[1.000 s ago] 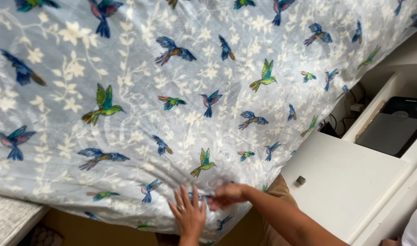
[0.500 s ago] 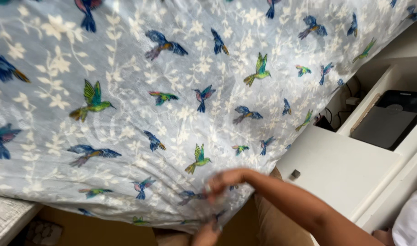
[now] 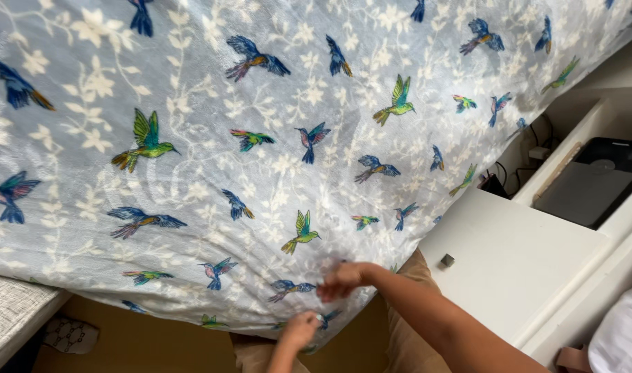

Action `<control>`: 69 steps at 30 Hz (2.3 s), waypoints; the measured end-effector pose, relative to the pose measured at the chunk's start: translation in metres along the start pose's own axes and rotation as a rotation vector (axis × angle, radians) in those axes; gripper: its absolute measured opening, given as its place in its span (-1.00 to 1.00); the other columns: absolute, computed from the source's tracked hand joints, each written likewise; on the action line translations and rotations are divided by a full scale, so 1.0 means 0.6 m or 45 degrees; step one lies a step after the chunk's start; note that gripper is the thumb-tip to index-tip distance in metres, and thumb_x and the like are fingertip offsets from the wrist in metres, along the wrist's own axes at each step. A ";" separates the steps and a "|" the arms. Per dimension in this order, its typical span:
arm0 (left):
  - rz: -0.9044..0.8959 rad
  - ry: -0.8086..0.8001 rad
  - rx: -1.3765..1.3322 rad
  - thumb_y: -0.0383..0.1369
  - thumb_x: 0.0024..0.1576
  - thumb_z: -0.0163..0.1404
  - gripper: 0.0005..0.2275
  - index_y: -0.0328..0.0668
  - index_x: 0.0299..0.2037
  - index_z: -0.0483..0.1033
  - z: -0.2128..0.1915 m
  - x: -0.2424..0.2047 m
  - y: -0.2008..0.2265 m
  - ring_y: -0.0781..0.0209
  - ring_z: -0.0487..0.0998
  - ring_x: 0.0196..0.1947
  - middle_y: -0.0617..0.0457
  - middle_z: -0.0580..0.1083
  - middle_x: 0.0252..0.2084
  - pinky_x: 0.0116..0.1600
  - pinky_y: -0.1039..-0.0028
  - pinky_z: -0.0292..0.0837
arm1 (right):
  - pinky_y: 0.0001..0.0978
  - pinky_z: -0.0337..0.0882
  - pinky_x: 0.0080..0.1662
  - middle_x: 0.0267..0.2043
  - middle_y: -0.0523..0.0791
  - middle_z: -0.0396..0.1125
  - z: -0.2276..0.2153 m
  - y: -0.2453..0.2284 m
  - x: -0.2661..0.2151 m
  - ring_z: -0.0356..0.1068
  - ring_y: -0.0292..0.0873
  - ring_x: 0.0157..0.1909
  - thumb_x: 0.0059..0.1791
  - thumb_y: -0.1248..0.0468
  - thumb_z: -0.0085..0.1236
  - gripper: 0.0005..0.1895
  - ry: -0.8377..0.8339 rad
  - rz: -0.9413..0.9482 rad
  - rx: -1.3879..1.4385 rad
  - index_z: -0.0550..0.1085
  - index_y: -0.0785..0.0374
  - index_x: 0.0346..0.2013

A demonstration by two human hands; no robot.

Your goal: The person smooths out a blue hummingbird-patterned blanket, adjusts its edges along the mattress and bedside furniture, and then pulls it over a white pillow.

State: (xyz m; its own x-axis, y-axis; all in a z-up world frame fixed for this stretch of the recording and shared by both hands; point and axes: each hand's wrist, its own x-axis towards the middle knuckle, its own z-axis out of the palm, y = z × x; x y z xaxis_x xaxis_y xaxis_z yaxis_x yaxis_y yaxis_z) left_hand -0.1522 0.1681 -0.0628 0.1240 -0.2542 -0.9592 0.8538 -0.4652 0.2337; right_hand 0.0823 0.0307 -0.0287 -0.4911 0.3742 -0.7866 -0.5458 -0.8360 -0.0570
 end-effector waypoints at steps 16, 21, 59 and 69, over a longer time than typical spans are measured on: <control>0.560 1.701 -0.871 -0.49 0.24 -0.02 -0.59 -0.07 0.31 0.36 -0.487 -0.222 0.135 -0.08 0.44 0.22 -0.13 0.39 0.21 0.26 0.03 0.36 | -0.25 0.51 0.02 -0.13 -0.07 0.53 0.072 -0.267 -0.130 0.54 -0.07 -0.05 0.12 0.13 0.03 -0.70 0.772 -0.913 -0.674 0.56 0.12 0.08; 0.338 2.140 -1.061 -0.55 0.27 -0.02 -0.52 -0.23 0.39 0.14 -0.438 -0.212 0.006 -0.33 0.10 0.45 -0.38 0.14 0.37 0.42 -0.12 0.06 | -0.10 0.14 0.30 0.46 -0.11 0.13 0.067 -0.302 0.021 0.05 0.04 0.52 0.10 -0.14 -0.07 -0.42 1.657 -1.256 -1.505 0.30 -0.10 0.39; 0.027 1.841 -1.523 -0.19 0.37 -0.02 -0.86 0.08 -0.22 0.39 -0.155 -0.068 -0.231 0.35 0.50 -0.10 0.25 0.48 -0.17 0.02 0.43 0.41 | -0.10 0.40 0.21 0.28 -0.10 0.39 0.049 0.325 0.094 0.37 -0.06 0.25 -0.05 -0.19 -0.06 -0.39 0.992 -0.630 1.933 0.46 0.04 0.17; -0.146 0.914 -1.660 -0.44 0.01 0.14 -0.70 -0.13 -0.22 0.20 0.076 -0.010 -0.238 0.22 0.20 -0.38 0.10 0.21 -0.29 -0.31 0.30 0.13 | -0.11 0.40 0.23 0.12 -0.02 0.45 0.015 0.399 0.173 0.40 -0.01 0.15 -0.02 -0.04 0.03 -0.53 0.859 -0.779 2.095 0.50 0.14 0.06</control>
State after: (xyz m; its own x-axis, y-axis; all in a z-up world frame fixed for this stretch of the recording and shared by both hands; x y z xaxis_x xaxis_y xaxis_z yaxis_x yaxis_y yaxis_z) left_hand -0.2979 0.1976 -0.0835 -0.0879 0.3712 -0.9244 0.6675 0.7107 0.2219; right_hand -0.1054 -0.1274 -0.1184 0.0891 -0.1099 -0.9899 -0.7407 0.6572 -0.1396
